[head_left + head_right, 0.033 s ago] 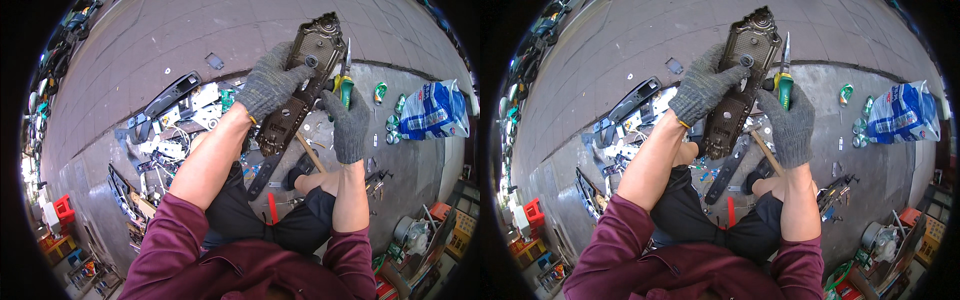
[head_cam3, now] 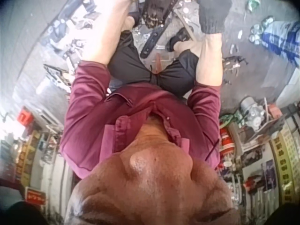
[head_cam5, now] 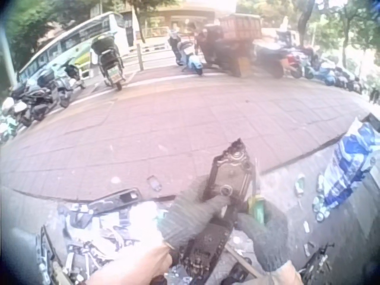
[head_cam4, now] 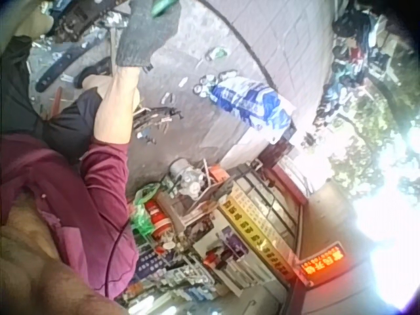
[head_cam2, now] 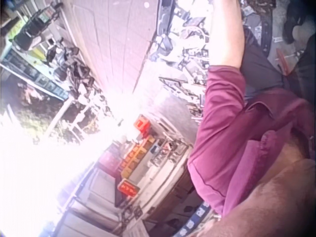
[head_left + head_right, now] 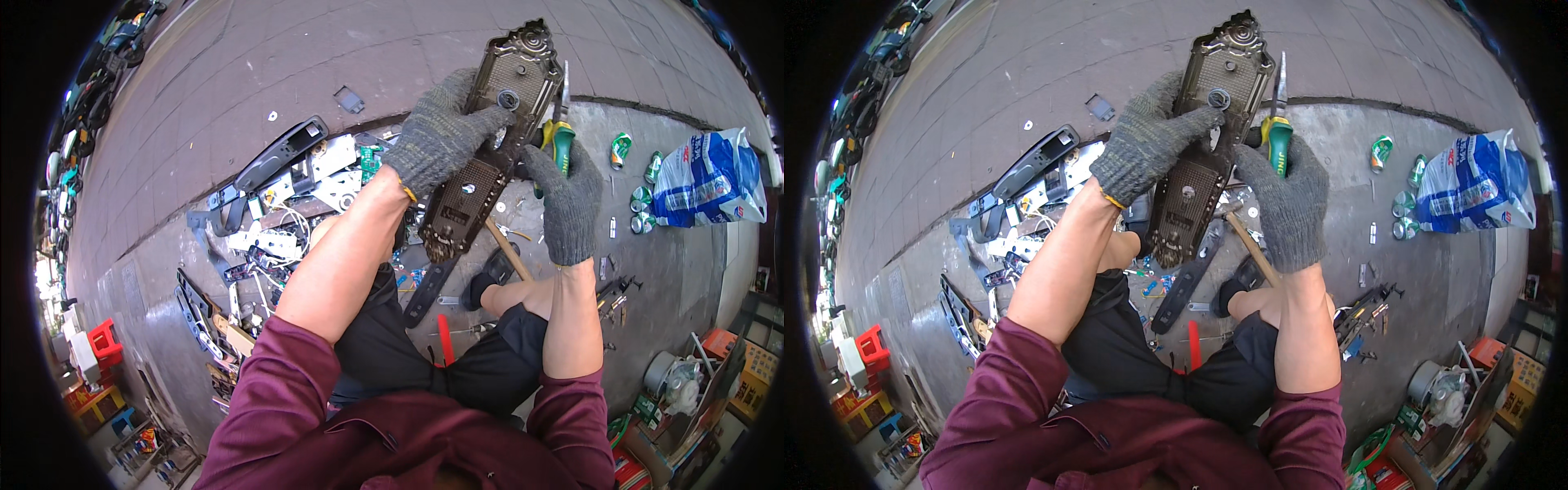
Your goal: The person sits on the ground and disassembles electronic components using a power drill and pliers. They remove screws from a plastic housing, separate parts, and manipulate internal components.
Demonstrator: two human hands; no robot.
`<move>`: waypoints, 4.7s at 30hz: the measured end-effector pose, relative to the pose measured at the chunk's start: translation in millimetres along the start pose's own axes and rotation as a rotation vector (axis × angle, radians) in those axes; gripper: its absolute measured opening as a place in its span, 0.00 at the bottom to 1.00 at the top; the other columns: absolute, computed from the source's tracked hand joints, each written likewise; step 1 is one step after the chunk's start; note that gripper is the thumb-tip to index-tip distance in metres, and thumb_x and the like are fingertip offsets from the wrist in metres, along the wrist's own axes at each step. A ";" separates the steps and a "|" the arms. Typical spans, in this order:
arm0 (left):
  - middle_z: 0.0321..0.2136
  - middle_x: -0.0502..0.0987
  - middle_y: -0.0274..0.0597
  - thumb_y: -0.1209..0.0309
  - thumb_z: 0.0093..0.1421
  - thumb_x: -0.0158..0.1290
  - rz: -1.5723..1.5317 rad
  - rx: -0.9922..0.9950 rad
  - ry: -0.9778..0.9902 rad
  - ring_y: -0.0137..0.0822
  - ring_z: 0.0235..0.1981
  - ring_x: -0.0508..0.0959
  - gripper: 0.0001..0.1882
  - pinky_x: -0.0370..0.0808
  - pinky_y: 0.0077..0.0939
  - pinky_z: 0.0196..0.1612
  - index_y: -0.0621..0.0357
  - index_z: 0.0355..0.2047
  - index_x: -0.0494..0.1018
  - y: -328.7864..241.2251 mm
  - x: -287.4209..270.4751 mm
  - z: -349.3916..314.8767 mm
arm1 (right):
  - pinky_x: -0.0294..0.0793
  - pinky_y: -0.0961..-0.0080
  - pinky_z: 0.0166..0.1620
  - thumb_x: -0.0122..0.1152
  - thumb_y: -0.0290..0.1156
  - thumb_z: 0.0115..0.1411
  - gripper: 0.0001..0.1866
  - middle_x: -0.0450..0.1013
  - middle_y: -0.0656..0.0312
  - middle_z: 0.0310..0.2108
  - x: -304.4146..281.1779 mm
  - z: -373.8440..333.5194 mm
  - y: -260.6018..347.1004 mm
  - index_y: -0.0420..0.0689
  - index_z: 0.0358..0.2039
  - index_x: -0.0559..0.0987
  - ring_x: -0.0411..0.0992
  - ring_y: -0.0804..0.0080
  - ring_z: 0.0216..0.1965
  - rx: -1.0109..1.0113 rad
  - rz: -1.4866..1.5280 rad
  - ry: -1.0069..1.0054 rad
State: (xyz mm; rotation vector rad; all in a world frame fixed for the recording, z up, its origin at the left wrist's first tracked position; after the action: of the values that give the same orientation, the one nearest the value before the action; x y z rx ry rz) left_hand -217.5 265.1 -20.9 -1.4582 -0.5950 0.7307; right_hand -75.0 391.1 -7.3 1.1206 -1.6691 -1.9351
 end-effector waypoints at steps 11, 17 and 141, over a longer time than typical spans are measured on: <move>0.43 0.82 0.45 0.68 0.63 0.62 -0.490 -0.185 0.131 0.29 0.36 0.83 0.28 0.84 0.22 0.36 0.67 0.61 0.70 10.3 16.4 -2.2 | 0.75 0.80 0.29 0.75 0.35 0.54 0.19 0.78 0.63 0.26 -5.5 -2.6 -10.9 0.34 0.40 0.82 0.75 0.80 0.26 0.047 0.145 0.027; 0.45 0.81 0.47 0.70 0.61 0.63 -0.471 -0.175 0.175 0.33 0.38 0.84 0.31 0.86 0.28 0.41 0.67 0.63 0.68 7.1 19.6 -3.8 | 0.76 0.80 0.30 0.72 0.34 0.56 0.17 0.78 0.63 0.26 -5.6 -2.6 -20.6 0.34 0.40 0.82 0.76 0.79 0.27 0.073 0.300 0.105; 0.39 0.82 0.45 0.65 0.74 0.44 -1.066 -0.332 0.054 0.36 0.35 0.83 0.15 0.86 0.31 0.34 0.62 0.49 0.75 50.5 14.4 -9.3 | 0.75 0.76 0.37 0.69 0.26 0.57 0.14 0.76 0.60 0.35 -23.7 -28.1 35.2 0.38 0.43 0.79 0.75 0.72 0.29 -0.437 -0.095 -0.134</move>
State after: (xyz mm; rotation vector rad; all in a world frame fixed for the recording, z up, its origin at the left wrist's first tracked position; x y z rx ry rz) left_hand -205.1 268.4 -72.6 -1.2001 -1.3352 -0.2587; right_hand -47.2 380.4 34.0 0.9288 -1.1792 -2.3289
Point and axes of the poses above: each hand's wrist, its own z-axis towards the middle knuckle, its own x-axis out of the palm, y = z × x, the point moved 7 cm from there along z, towards the middle knuckle
